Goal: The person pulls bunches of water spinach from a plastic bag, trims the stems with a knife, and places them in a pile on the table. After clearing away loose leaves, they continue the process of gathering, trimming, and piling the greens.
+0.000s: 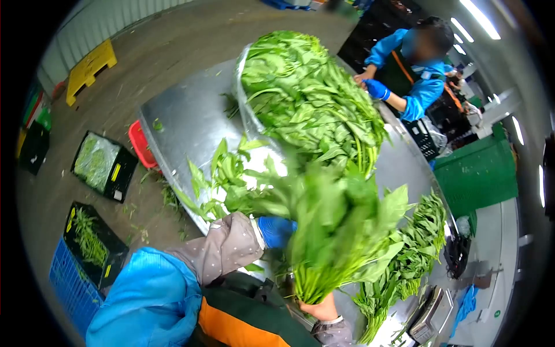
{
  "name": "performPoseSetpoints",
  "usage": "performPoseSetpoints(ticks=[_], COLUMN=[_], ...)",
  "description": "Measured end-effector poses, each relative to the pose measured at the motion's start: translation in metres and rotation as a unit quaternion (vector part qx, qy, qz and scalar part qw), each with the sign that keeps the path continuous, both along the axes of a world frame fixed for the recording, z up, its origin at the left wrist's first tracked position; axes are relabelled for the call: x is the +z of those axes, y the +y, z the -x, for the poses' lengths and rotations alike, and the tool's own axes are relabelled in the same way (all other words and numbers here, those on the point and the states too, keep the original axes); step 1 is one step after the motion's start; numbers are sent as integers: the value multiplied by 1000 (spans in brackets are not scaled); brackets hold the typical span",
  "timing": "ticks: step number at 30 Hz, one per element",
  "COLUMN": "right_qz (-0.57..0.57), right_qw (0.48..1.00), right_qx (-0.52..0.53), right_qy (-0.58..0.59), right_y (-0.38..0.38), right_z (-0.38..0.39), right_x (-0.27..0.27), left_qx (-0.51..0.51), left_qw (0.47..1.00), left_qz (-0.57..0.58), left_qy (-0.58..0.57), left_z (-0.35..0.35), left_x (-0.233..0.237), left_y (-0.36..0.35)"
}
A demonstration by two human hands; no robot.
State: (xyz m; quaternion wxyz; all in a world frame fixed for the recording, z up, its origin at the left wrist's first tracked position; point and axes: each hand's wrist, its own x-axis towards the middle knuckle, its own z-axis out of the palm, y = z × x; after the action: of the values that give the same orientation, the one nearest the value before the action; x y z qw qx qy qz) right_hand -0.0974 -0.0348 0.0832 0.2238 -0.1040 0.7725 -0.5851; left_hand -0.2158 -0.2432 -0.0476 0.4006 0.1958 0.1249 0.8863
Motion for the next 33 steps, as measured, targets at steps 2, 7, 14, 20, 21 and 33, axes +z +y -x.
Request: performPoseSetpoints(ticks=[2,7,14,20,21,33], right_qz=[-72,-198,-384,-367,-354,-472], right_qw=[996,980,921,922,924,840], right_qx=[41,-5,-68,-119,-120,-177], right_qy=[-24,-7,24,-41,-79,203], right_y=[10,33,42,108,122,364], right_z=[-3,-30,-95,-147,-146,-196], right_x=[2,1,21,23,38,38], left_qx=[-4,-12,-40,33,54,221], left_qw=[1000,999,997,997,997,857], left_qz=[-23,-32,-72,-67,-55,394], left_qy=[-1,1,9,33,28,246], left_z=[17,22,20,36,42,-32], left_x=[21,55,100,145,145,215], left_y=[4,10,27,33,30,189])
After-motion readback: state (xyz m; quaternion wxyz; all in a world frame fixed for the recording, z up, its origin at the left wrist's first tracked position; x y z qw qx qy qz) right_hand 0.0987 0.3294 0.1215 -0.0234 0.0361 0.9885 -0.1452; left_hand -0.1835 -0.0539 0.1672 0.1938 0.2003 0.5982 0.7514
